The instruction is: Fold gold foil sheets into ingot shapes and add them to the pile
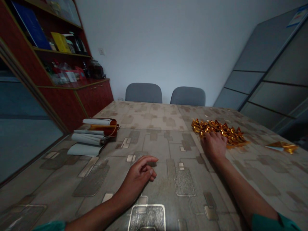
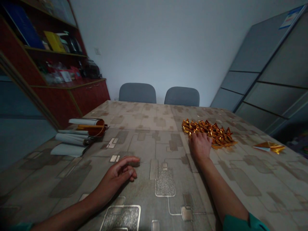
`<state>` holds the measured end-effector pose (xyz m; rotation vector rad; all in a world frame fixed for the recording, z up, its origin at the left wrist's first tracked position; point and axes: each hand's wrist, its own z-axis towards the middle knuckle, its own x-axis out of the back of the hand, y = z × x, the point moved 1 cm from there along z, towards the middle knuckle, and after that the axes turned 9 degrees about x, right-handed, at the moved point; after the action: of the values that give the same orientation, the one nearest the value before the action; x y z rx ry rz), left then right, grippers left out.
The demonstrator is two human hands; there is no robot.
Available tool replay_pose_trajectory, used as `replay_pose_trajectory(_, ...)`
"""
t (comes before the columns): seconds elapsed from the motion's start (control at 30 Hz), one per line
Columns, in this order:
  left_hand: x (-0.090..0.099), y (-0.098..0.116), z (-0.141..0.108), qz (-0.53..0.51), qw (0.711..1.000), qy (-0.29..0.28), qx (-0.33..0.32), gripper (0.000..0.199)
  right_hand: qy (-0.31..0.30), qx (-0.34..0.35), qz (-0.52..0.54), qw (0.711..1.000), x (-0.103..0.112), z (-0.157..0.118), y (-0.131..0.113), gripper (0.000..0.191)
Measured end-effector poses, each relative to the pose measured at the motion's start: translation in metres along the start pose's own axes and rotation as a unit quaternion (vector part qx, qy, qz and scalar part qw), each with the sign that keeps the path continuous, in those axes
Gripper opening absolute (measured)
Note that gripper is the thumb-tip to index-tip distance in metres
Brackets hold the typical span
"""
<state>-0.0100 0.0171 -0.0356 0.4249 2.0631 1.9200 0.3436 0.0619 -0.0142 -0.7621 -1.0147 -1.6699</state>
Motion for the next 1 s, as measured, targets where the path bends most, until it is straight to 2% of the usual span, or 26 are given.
replay_pose_trajectory(0.17,0.000,0.000,0.000,0.005,1.000,0.004,0.000,0.031,0.020,0.008,0.007,1.000,0.002,-0.005,0.003,0.022)
replay_pose_trajectory(0.4,-0.002,0.010,0.001,0.004,1.000,0.022,0.002,0.026,0.035,0.042,0.029,0.998,0.016,-0.014,-0.020,0.020)
replay_pose_trajectory(0.57,0.004,0.018,-0.002,0.021,0.999,0.042,-0.013,0.026,0.042,-0.002,0.015,0.999,0.021,-0.016,-0.010,0.024)
replay_pose_trajectory(0.7,0.004,0.015,-0.003,0.026,0.998,0.048,-0.020,0.026,0.041,-0.059,-0.010,0.997,0.016,-0.018,0.004,0.032)
replay_pose_trajectory(0.8,0.002,0.012,-0.002,0.030,0.998,0.044,-0.015,0.025,0.029,-0.060,-0.020,0.998,0.009,-0.017,0.003,0.039)
replay_pose_trajectory(1.0,0.004,0.008,-0.001,0.036,0.998,0.043,-0.012,0.023,0.012,-0.040,-0.026,0.999,0.001,-0.006,0.000,0.026)
